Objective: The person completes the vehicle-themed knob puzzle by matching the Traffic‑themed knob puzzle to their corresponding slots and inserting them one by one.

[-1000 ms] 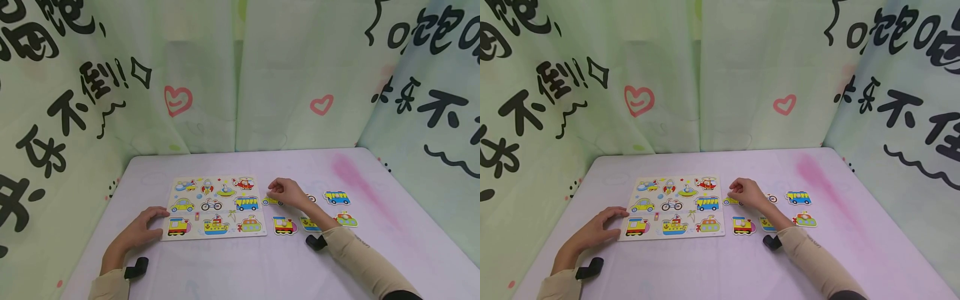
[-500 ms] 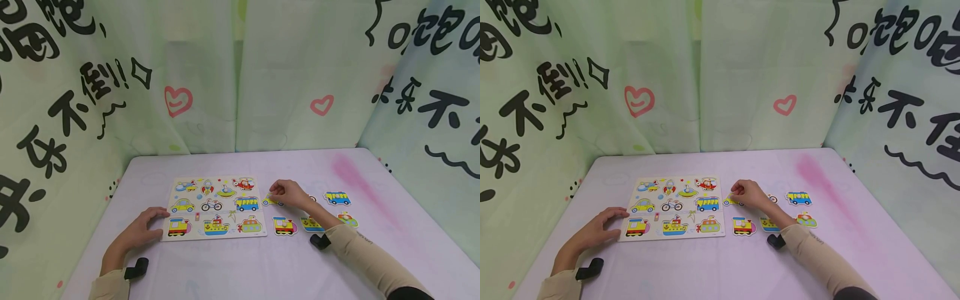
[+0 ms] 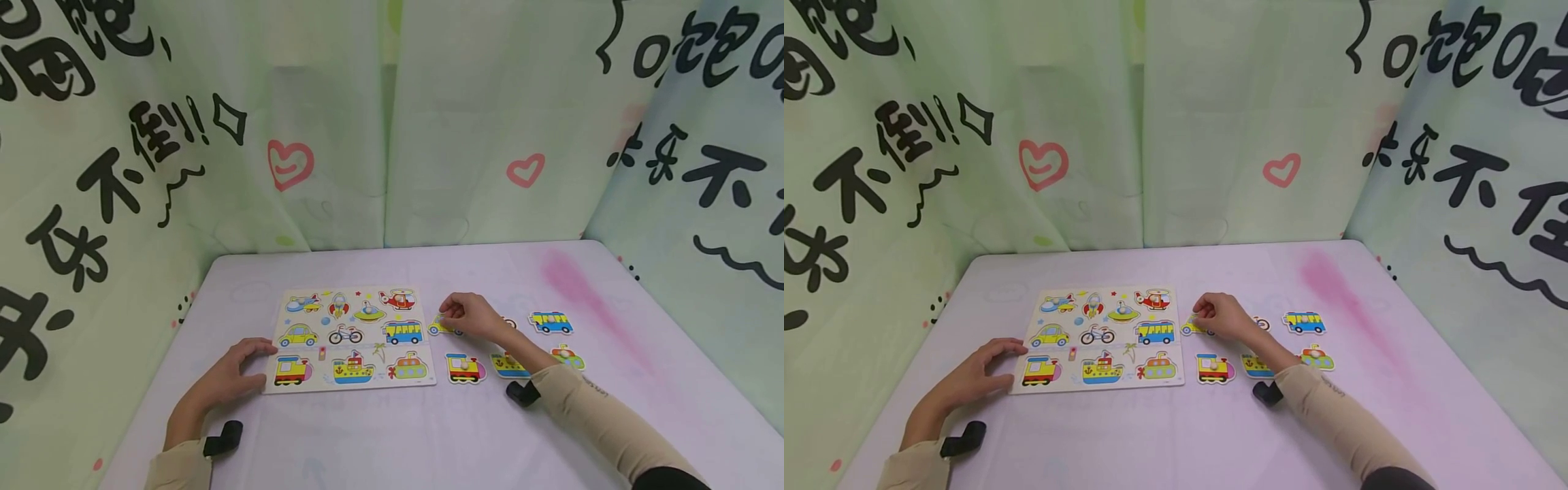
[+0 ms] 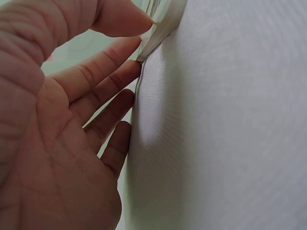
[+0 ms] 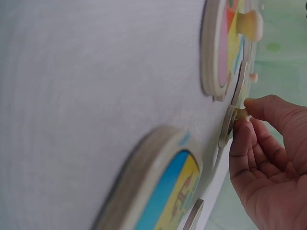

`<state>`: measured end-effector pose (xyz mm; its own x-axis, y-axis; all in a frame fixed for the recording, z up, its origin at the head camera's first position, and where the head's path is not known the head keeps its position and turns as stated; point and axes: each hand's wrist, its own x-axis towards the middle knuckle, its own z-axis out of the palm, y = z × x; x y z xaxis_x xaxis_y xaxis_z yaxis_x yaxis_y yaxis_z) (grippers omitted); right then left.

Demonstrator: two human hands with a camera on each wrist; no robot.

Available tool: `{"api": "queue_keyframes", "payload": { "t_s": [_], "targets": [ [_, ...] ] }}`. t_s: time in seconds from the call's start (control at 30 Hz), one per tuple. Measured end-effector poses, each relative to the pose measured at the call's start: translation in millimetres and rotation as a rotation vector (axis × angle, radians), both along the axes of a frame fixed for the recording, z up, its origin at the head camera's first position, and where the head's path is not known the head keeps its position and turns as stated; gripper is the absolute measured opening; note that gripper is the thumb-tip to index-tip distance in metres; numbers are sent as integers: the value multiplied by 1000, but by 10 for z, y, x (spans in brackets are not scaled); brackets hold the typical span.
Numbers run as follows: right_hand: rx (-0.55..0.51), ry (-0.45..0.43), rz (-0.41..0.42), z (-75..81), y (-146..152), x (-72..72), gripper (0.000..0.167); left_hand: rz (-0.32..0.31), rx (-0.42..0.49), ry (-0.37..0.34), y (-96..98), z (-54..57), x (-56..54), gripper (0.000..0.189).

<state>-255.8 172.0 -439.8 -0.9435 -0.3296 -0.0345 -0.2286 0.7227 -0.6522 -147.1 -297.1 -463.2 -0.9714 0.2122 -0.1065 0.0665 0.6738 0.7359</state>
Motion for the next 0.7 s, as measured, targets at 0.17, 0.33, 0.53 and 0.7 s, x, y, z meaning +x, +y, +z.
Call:
{"api": "queue_keyframes", "payload": {
  "t_s": [0.17, 0.33, 0.53, 0.7],
  "targets": [
    [-36, 4, -42, -12, 25, 8, 21, -4, 3, 6, -4, -7, -4, 49],
    [-92, 12, -70, -3, 31, 43, 22, -4, -1, 8, -6, 0, -8, 49],
    [-172, -20, -113, 19, -2, 100, 24, -3, -3, -1, -5, 0, -7, 49],
    [-233, -33, -140, 25, -33, 132, 26, -3, 0, 2, -1, 0, -5, 49]
  ]
}}
